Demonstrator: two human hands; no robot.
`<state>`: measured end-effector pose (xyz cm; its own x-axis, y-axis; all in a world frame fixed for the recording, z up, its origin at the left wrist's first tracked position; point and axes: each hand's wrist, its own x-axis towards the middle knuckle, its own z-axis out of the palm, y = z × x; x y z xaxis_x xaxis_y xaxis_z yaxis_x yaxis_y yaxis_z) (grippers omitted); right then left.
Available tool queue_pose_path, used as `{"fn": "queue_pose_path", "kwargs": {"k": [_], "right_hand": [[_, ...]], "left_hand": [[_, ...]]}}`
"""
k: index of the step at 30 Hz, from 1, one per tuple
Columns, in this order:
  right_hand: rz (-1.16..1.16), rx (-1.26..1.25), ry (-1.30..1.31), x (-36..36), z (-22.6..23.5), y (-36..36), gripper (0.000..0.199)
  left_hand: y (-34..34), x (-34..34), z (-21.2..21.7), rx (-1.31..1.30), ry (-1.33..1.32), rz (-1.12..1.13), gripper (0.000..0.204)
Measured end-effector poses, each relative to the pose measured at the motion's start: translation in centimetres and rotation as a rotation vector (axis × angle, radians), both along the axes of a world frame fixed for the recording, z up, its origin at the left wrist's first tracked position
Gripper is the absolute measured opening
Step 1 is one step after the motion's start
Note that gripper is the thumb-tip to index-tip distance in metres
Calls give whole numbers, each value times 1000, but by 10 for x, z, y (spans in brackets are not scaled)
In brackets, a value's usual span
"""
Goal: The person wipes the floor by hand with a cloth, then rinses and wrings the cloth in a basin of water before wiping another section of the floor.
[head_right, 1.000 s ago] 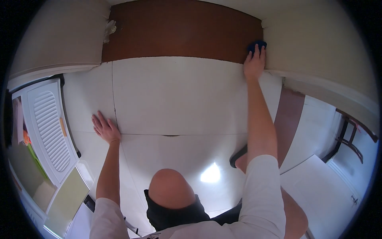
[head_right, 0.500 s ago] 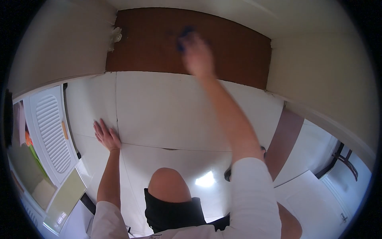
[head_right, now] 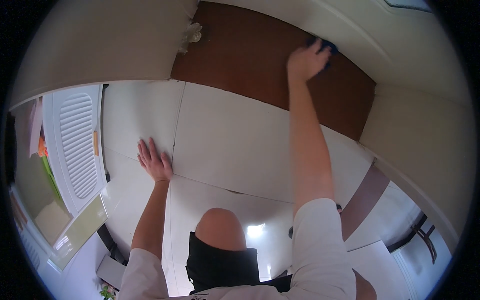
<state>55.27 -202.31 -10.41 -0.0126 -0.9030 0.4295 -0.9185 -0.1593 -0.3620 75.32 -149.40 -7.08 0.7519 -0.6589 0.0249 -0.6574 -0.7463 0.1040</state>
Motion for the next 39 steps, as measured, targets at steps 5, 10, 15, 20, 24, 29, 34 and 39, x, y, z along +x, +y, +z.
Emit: {"fn": "queue_pose_path", "kwargs": {"k": [5, 10, 15, 20, 24, 29, 34, 39], "right_hand": [[398, 56, 13, 119, 12, 56, 55], [961, 142, -120, 207, 18, 134, 59], [930, 191, -216, 182, 17, 217, 58], [1161, 327, -191, 88, 28, 247, 53], [868, 476, -521, -51, 58, 195, 52], [268, 124, -265, -292, 48, 127, 46], [134, 18, -151, -304, 22, 142, 46], [362, 82, -223, -109, 18, 191, 48]], "left_hand": [[-1, -2, 3, -7, 20, 14, 70], [-5, -1, 4, -15, 43, 12, 66], [-10, -6, 3, -9, 43, -7, 67], [3, -2, 5, 18, 29, -6, 67], [7, 4, 10, 49, 33, 23, 66], [-10, -8, 7, 5, 76, 0, 67], [-3, -8, 3, -7, 63, -2, 67], [8, 5, 4, -1, 38, 40, 67]]}}
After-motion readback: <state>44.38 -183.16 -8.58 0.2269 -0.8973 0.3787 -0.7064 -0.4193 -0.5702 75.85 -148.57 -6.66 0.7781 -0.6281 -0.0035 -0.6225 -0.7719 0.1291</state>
